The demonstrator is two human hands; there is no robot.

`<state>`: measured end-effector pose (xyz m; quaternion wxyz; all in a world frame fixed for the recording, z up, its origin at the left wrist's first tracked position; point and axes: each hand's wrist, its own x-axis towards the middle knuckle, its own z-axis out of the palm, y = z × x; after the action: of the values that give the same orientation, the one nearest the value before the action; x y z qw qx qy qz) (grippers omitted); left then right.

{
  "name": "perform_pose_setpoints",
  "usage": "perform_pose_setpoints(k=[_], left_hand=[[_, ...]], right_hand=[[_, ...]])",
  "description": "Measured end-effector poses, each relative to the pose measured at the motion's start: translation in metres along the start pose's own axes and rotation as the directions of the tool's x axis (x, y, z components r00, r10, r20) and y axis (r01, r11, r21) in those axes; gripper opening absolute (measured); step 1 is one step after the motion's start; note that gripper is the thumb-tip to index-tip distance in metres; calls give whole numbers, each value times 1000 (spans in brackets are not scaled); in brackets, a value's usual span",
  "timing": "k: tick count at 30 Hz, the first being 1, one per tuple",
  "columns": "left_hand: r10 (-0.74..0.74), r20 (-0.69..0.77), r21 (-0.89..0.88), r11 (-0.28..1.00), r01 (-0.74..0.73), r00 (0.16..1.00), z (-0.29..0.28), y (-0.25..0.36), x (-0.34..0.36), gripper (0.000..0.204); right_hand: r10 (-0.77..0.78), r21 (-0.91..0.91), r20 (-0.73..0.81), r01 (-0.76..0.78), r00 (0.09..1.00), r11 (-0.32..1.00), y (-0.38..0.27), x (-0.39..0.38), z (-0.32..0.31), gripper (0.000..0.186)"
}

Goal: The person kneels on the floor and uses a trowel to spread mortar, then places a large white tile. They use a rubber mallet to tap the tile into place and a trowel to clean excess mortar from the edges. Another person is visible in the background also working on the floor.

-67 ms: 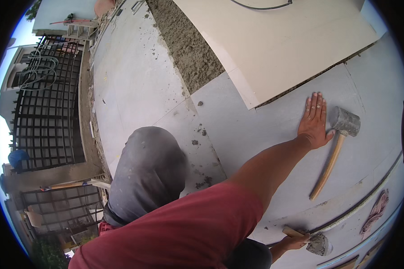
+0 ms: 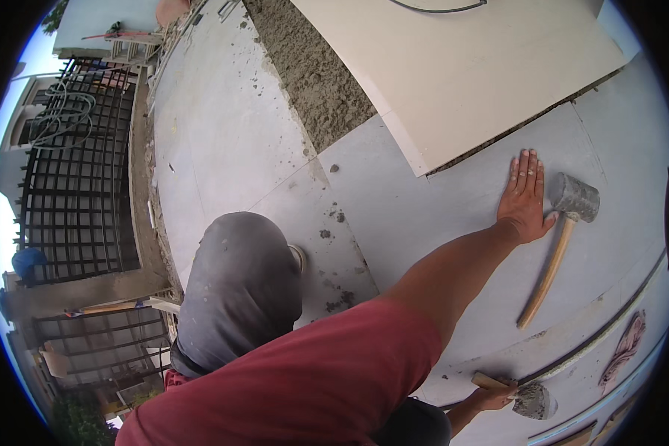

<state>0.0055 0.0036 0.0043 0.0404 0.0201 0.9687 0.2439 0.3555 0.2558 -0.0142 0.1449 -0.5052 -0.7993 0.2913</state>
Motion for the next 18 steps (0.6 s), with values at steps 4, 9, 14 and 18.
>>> perform_pose_setpoints(k=[4, 9, 14, 18], left_hand=[[153, 75, -44, 988, -150, 985, -16, -17, -10, 95], [497, 500, -20, 825, -565, 709, -54, -69, -64, 89], [400, 863, -23, 643, -766, 310, -162, -156, -164, 78], [274, 804, 126, 789, -602, 528, -196, -235, -197, 63]], right_hand=[[-43, 191, 4, 41, 999, 981, -6, -17, 1, 42], [85, 489, 107, -126, 991, 863, -26, -18, -2, 26], [-194, 330, 341, 76, 920, 941, -112, -78, -46, 27], [-451, 314, 680, 327, 578, 891, -195, -151, -76, 42]])
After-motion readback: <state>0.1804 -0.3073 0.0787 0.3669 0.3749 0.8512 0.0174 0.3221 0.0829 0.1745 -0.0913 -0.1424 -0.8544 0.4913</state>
